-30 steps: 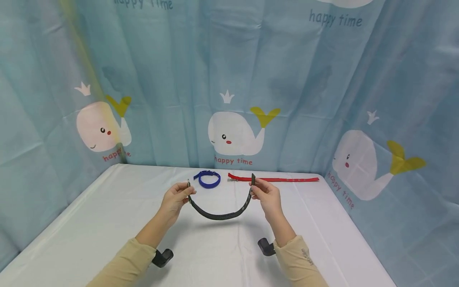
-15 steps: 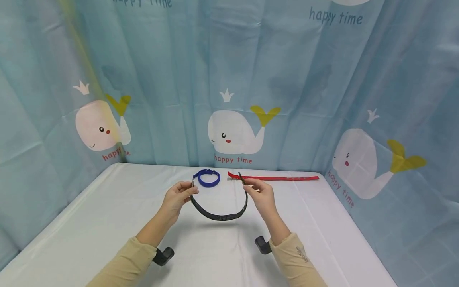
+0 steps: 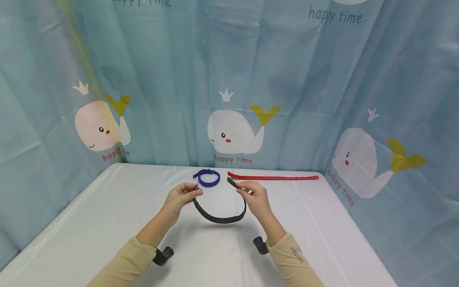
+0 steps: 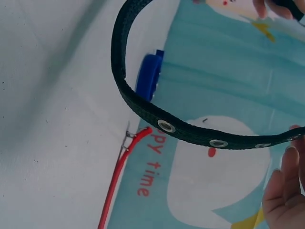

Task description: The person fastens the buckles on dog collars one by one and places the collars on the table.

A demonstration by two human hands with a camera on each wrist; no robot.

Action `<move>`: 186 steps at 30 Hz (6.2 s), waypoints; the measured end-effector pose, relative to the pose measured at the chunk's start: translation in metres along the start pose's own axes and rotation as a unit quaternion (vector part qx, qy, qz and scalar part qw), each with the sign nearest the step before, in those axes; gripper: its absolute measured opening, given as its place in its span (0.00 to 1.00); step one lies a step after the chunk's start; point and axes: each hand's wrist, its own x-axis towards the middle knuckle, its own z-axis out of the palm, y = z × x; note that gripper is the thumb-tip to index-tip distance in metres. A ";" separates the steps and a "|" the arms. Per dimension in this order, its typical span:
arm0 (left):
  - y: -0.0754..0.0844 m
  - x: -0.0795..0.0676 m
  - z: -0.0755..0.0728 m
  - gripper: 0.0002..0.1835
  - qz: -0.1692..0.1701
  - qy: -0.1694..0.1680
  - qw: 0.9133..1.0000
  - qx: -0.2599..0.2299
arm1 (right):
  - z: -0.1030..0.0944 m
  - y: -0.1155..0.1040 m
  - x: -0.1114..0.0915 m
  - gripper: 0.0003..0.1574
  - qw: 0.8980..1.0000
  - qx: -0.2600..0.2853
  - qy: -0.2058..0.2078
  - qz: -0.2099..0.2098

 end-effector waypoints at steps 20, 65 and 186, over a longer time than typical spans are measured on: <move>0.000 0.000 0.005 0.15 -0.001 -0.016 0.999 0.050 | 0.007 0.005 -0.001 0.10 0.996 -0.031 -0.024 -0.081; -0.003 -0.008 0.019 0.15 0.037 -0.036 0.994 0.101 | 0.020 0.002 -0.008 0.10 0.985 -0.076 -0.089 -0.128; -0.007 -0.024 0.047 0.15 0.192 -0.167 0.928 0.271 | 0.003 -0.097 0.012 0.09 0.979 0.018 -0.191 -0.074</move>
